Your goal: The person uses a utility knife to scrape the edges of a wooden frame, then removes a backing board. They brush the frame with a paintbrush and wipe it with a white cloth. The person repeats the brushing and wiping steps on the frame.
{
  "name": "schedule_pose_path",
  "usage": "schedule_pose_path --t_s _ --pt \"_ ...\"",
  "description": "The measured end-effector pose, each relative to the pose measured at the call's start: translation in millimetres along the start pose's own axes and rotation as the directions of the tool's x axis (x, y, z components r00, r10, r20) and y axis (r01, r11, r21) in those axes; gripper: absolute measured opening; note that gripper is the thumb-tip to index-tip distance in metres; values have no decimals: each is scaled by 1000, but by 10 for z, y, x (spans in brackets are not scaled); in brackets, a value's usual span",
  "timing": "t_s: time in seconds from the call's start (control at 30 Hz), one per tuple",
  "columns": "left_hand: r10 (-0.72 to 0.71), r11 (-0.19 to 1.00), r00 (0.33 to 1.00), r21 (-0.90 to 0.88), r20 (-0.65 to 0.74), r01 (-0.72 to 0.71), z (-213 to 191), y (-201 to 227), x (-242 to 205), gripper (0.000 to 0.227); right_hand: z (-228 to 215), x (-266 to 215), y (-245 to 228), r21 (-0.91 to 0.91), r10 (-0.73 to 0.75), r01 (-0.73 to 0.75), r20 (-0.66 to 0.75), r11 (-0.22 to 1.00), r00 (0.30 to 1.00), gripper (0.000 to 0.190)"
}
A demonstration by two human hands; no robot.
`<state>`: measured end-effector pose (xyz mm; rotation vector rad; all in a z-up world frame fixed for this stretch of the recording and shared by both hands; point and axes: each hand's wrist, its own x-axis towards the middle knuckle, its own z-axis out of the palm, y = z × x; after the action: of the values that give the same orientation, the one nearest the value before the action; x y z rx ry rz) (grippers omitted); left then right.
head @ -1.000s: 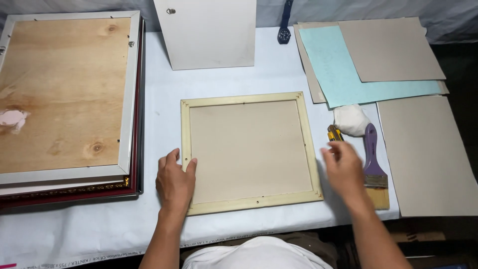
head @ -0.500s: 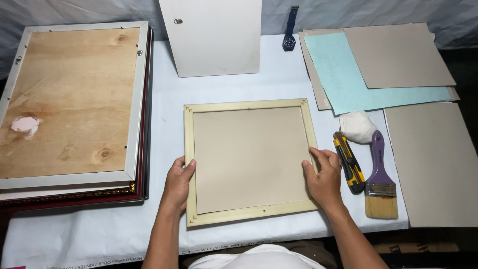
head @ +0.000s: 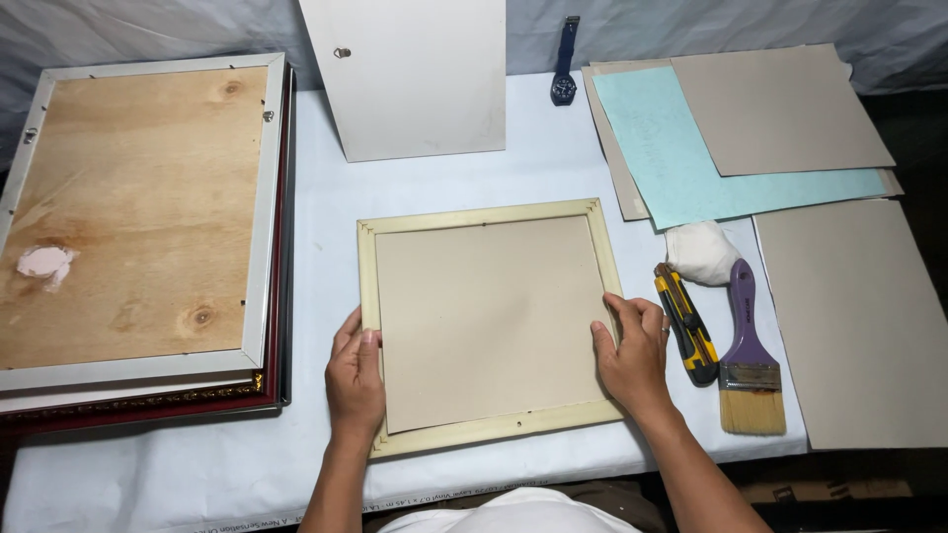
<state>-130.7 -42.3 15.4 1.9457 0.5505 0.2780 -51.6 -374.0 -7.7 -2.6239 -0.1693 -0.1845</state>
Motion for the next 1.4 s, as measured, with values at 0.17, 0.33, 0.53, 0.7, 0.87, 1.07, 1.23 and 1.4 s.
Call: schedule_pose_path --t_s 0.17,0.33,0.53,0.7,0.87,1.07,1.23,1.4 --pt "-71 972 997 223 -12 72 25 11 60 23 82 -16 61 6 -5 5 -37 1000 999 42" --pt "337 941 940 -2 60 -338 -152 711 -326 19 49 -111 33 24 18 -18 -10 1000 1000 40" --pt "-355 930 929 142 103 339 -393 969 -234 22 78 -140 19 -71 29 -32 -40 997 999 37" --pt "-186 914 982 -359 43 189 -660 222 24 23 54 23 34 -37 140 -142 -53 989 989 39" --pt "-145 825 986 -540 81 166 -448 -116 201 17 122 -13 149 10 116 -116 -74 993 990 39" --pt "-272 916 962 -303 8 262 -224 -2 57 12 246 -33 253 24 89 -88 -51 996 995 44" --pt "-254 938 967 -253 -35 237 -191 23 97 17 236 -22 113 38 153 -151 -59 988 986 45" --pt "-221 956 975 -205 -29 210 -166 -42 157 18 191 -34 35 60 188 -187 -23 981 982 45"
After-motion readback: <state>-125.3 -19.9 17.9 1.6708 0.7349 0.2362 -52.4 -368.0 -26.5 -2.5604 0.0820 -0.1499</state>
